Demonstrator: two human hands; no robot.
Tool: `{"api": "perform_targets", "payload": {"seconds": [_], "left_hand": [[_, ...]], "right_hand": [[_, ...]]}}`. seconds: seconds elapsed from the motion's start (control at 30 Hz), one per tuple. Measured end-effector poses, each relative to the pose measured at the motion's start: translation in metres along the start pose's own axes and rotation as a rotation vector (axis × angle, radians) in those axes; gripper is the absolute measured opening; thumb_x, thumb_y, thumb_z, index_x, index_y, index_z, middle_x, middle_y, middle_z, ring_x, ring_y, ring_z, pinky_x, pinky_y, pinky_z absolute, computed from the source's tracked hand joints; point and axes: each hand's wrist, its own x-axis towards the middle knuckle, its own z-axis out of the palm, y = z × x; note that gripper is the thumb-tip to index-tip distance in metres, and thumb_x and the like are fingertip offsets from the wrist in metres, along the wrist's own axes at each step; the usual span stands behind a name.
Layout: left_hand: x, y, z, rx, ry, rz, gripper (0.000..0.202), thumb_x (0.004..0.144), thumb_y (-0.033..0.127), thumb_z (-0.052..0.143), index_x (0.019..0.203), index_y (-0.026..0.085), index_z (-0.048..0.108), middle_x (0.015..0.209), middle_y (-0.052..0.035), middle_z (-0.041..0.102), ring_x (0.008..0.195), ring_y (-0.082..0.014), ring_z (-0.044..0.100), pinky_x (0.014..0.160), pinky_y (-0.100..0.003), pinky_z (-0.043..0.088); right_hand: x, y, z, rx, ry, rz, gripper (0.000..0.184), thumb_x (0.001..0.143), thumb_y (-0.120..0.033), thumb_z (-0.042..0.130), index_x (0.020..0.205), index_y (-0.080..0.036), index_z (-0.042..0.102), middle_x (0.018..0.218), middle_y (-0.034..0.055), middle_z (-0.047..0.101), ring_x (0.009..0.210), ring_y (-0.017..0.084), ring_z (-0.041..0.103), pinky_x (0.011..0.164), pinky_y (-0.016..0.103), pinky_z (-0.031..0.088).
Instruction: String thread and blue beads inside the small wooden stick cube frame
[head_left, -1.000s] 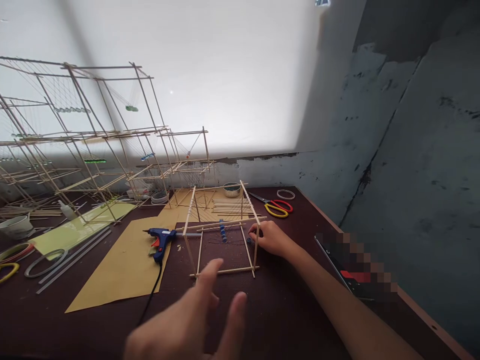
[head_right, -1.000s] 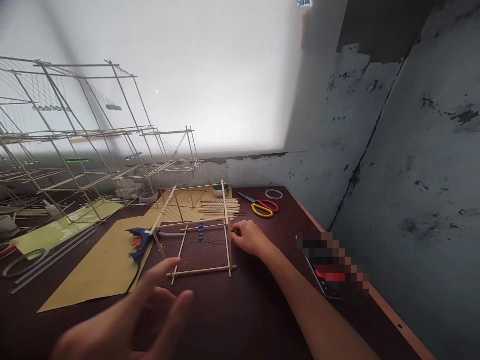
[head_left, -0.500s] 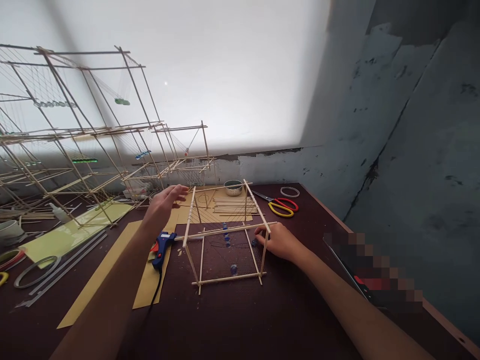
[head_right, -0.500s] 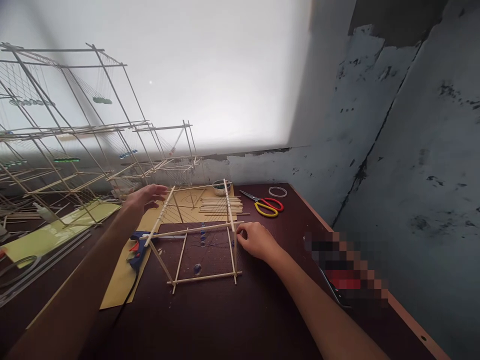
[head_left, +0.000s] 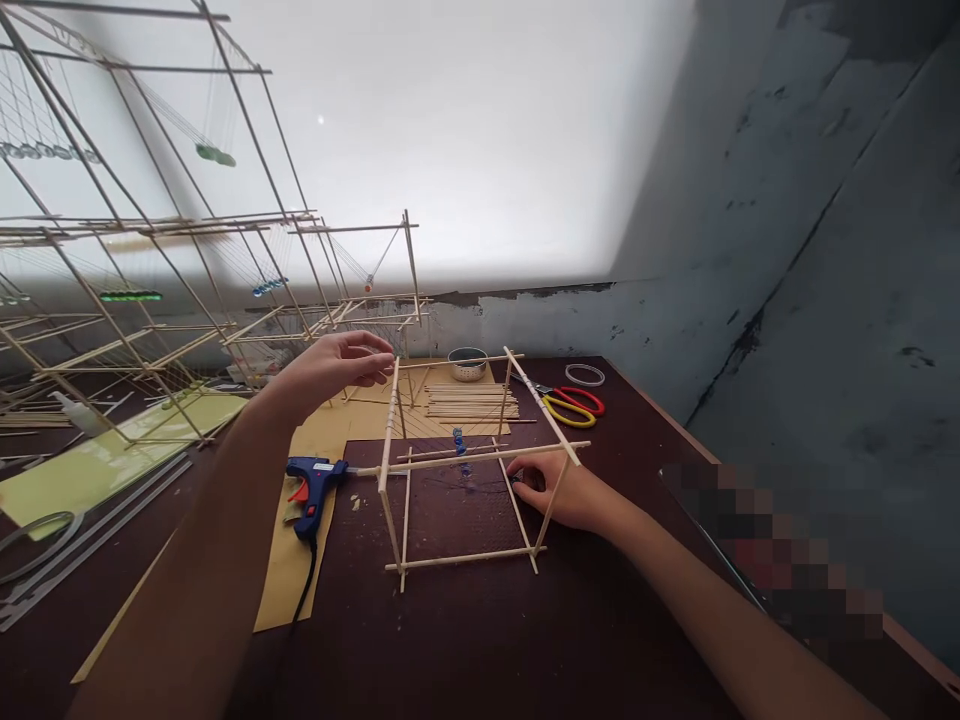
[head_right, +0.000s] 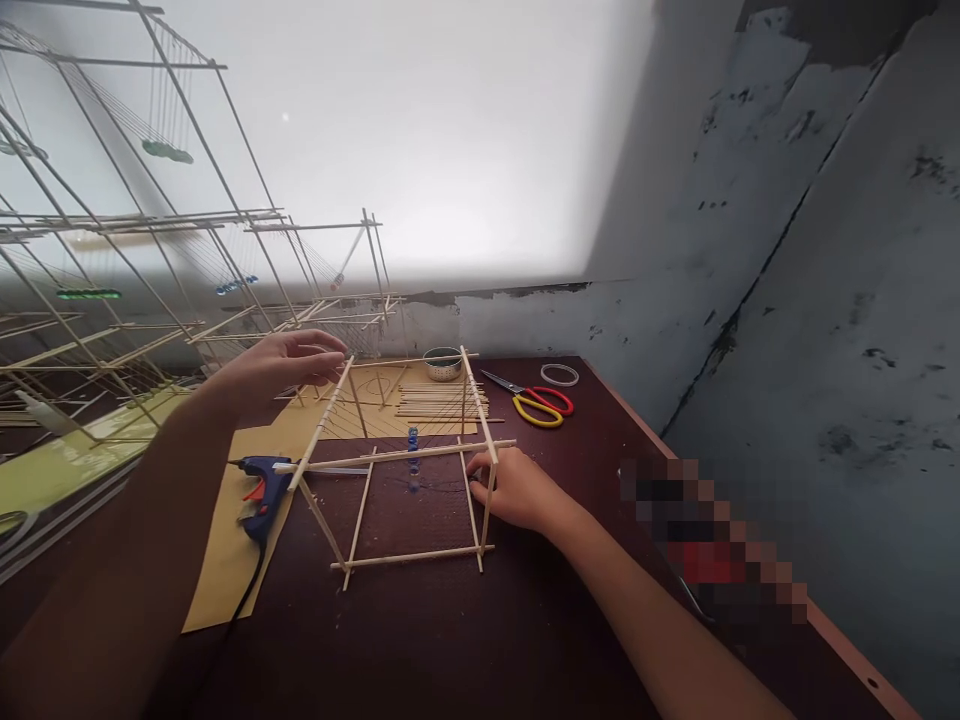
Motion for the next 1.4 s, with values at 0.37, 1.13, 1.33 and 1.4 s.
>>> {"api": "perform_targets", "payload": {"seconds": [0.37,1.13,1.33,1.4], "left_hand": [[0.003,-0.002,0.009,0.146,0.062,0.096,0.035,0.076,0.049,0.072,0.092,0.018,0.074,0.076,-0.0051,0.071,0.077,-0.019,0.065,0.073,-0.03,0.052],[0.005,-0.004,0.006,0.101,0.007,0.092,0.035,0.075,0.049,0.072,0.092,0.019,0.073,0.079,-0.0066,0.072,0.076,-0.02,0.065,0.072,-0.033,0.051],[0.005,-0.004,0.009,0.085,0.017,0.094,0.033,0.076,0.048,0.071,0.092,0.019,0.072,0.078,-0.0061,0.072,0.076,-0.0199,0.066,0.074,-0.034,0.052],[0.004,-0.002,0.009,0.073,0.018,0.079,0.033,0.077,0.047,0.07,0.094,0.019,0.071,0.079,-0.0058,0.072,0.077,-0.0196,0.067,0.074,-0.033,0.052]], "right_hand": [[0.001,0.001,0.005,-0.043,-0.019,0.039,0.017,0.083,-0.03,0.059,0.09,-0.021,0.072,0.068,0.0,0.067,0.061,0.015,0.06,0.058,0.024,0.041],[-0.003,-0.021,-0.136,0.161,0.893,0.252,0.011,0.074,-0.023,0.062,0.082,-0.023,0.07,0.079,0.0036,0.067,0.062,0.017,0.057,0.061,0.032,0.042],[0.0,-0.058,-0.192,0.763,1.08,0.028,0.016,0.073,-0.017,0.049,0.06,-0.025,0.052,0.068,0.0043,0.049,0.053,0.013,0.041,0.05,0.031,0.03],[0.0,-0.059,-0.195,0.931,0.959,-0.036,0.013,0.074,-0.024,0.05,0.063,-0.027,0.046,0.064,0.0027,0.041,0.053,0.015,0.031,0.051,0.033,0.027]]}}
